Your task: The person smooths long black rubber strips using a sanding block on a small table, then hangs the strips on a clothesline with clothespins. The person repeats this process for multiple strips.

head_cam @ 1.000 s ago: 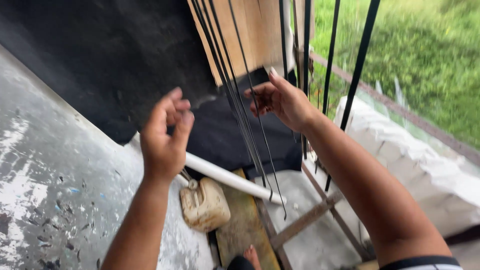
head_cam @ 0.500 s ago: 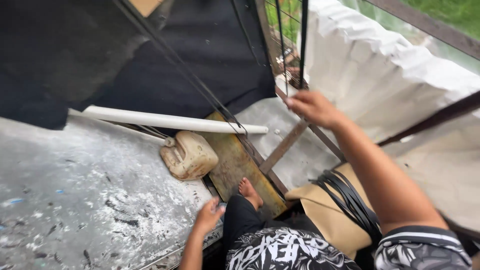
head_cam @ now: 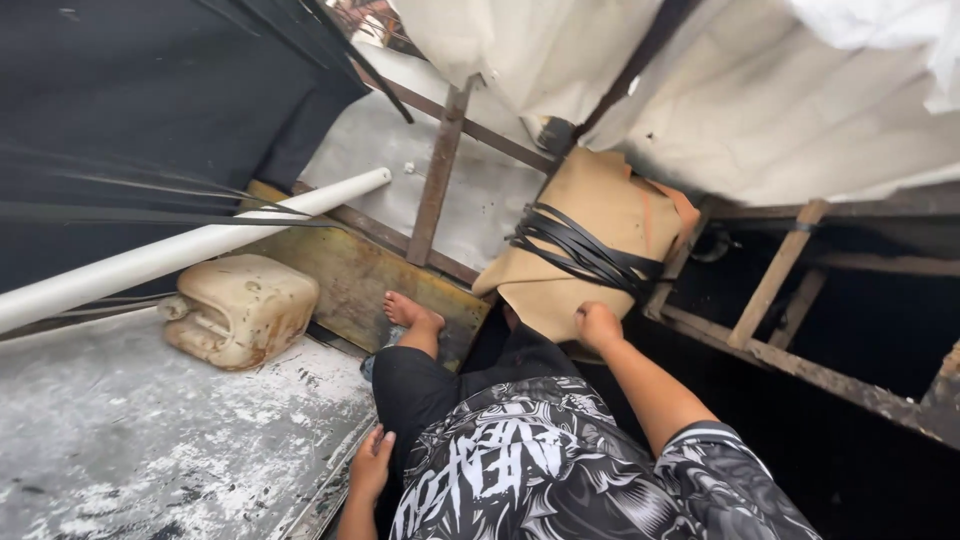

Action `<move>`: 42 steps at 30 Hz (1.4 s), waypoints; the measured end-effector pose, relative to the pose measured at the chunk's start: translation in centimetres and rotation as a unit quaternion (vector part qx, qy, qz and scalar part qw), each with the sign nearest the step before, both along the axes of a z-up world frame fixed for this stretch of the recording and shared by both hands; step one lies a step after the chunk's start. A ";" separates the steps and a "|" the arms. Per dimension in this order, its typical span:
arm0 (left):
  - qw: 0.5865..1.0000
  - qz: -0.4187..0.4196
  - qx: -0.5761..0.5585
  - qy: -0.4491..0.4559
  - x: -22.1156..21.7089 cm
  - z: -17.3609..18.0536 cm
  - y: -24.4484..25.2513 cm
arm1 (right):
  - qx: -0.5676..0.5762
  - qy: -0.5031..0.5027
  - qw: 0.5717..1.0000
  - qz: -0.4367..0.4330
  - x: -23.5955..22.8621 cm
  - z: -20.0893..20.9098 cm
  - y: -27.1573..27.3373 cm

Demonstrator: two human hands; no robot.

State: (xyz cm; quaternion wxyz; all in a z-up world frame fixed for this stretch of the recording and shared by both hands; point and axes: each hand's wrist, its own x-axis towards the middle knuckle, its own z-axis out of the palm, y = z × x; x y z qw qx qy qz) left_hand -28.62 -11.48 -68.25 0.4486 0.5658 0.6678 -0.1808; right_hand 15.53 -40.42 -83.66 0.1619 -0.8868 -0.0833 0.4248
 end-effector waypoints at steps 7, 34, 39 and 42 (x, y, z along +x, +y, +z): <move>0.998 -0.012 0.006 0.057 0.7 5.1 -0.1 | -0.052 -0.062 0.995 -0.059 5.9 -4.6 -2.6; 0.995 0.060 0.029 0.075 -11.9 -2.6 -9.0 | -0.071 -0.302 0.936 0.167 6.1 -10.8 -0.1; 0.997 -0.057 -0.058 0.008 0.7 1.0 -6.1 | 0.011 -0.284 0.954 0.099 4.9 -6.0 -3.1; 0.995 -0.051 -0.064 -0.061 3.8 -1.0 -6.6 | -0.074 -0.197 0.975 0.068 5.4 -5.7 -4.5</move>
